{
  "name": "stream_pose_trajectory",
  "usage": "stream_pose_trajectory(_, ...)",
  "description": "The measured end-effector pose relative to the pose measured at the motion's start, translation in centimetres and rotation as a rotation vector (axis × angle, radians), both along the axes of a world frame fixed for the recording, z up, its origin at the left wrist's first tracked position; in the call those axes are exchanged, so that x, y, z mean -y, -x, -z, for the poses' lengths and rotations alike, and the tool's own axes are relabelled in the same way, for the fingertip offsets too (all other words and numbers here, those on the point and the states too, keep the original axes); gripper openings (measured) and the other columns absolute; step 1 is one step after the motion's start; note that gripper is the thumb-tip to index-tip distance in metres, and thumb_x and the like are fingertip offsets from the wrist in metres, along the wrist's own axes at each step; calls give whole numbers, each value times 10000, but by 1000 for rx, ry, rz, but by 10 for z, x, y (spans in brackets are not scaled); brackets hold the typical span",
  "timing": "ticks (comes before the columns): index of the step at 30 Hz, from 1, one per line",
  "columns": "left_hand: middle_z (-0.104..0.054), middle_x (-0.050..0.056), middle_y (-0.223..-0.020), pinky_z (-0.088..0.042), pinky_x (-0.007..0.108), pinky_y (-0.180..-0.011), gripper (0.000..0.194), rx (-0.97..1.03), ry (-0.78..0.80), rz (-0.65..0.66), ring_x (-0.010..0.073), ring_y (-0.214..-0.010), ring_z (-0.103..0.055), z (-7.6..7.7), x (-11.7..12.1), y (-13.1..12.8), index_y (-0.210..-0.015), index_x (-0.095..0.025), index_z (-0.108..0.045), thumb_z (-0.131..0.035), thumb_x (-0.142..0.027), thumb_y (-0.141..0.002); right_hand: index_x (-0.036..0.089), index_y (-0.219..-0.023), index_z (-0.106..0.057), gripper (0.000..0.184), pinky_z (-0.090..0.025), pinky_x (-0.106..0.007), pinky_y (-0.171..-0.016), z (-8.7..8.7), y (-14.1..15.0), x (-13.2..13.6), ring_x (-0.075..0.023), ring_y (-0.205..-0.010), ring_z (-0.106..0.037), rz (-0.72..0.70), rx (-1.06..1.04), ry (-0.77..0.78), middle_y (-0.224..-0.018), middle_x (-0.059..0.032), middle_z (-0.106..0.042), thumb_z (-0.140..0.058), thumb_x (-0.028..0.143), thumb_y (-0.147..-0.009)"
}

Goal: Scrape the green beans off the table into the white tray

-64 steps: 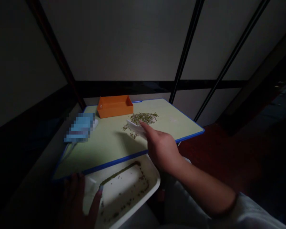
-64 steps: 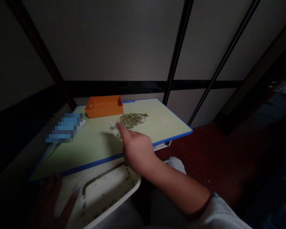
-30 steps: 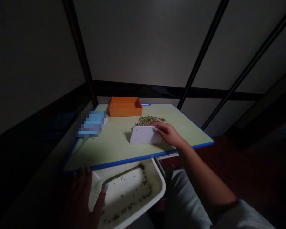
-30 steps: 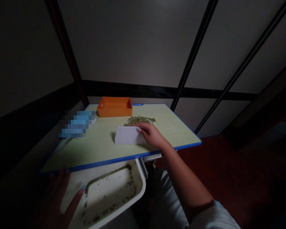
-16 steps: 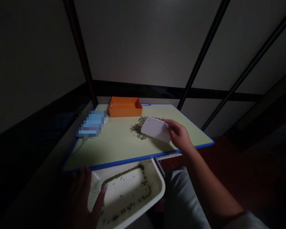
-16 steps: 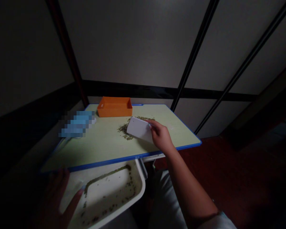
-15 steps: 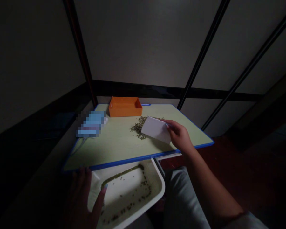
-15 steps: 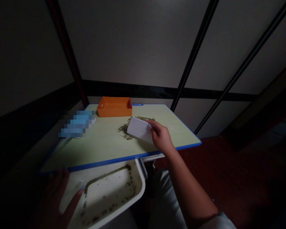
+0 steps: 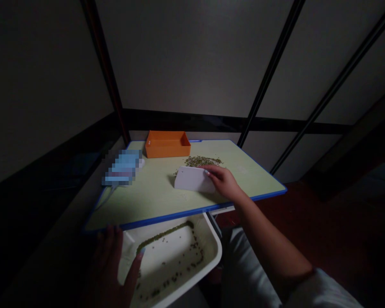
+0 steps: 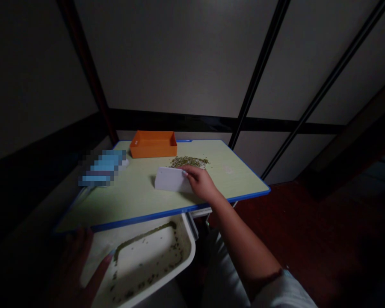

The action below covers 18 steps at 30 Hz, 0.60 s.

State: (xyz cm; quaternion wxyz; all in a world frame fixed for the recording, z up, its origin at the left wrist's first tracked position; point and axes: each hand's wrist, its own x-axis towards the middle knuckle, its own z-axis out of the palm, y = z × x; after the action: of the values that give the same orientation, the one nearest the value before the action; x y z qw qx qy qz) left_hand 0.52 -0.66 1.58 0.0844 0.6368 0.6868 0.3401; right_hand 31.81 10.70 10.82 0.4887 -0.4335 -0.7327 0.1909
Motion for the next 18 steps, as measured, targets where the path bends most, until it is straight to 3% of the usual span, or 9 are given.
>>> stream_pose_trajectory(8, -250, 111, -1574, -200, 524, -1201, 804, -8, 26, 9, 254, -1475, -152, 3, 2, 2, -1399, -127, -354, -341, -639, -779, 170, -1065, -714, 271, -480, -364, -932, -11, 8, -29, -184, -1027, -656, -255, 31, 83, -1101, -89, -726, -523, 255, -893)
stream_pose_trajectory(18, -243, 82, -1579, -199, 512, -1201, 803, 39, 18, -3, 245, -1477, -152, 2, 3, -1, -1401, -154, -356, -357, -647, -767, 202, -1073, -717, 262, -467, -358, -936, -11, 1, -28, -167, -1008, -649, -388, -3, 157, -1107, -70, -724, -555, 304, -895)
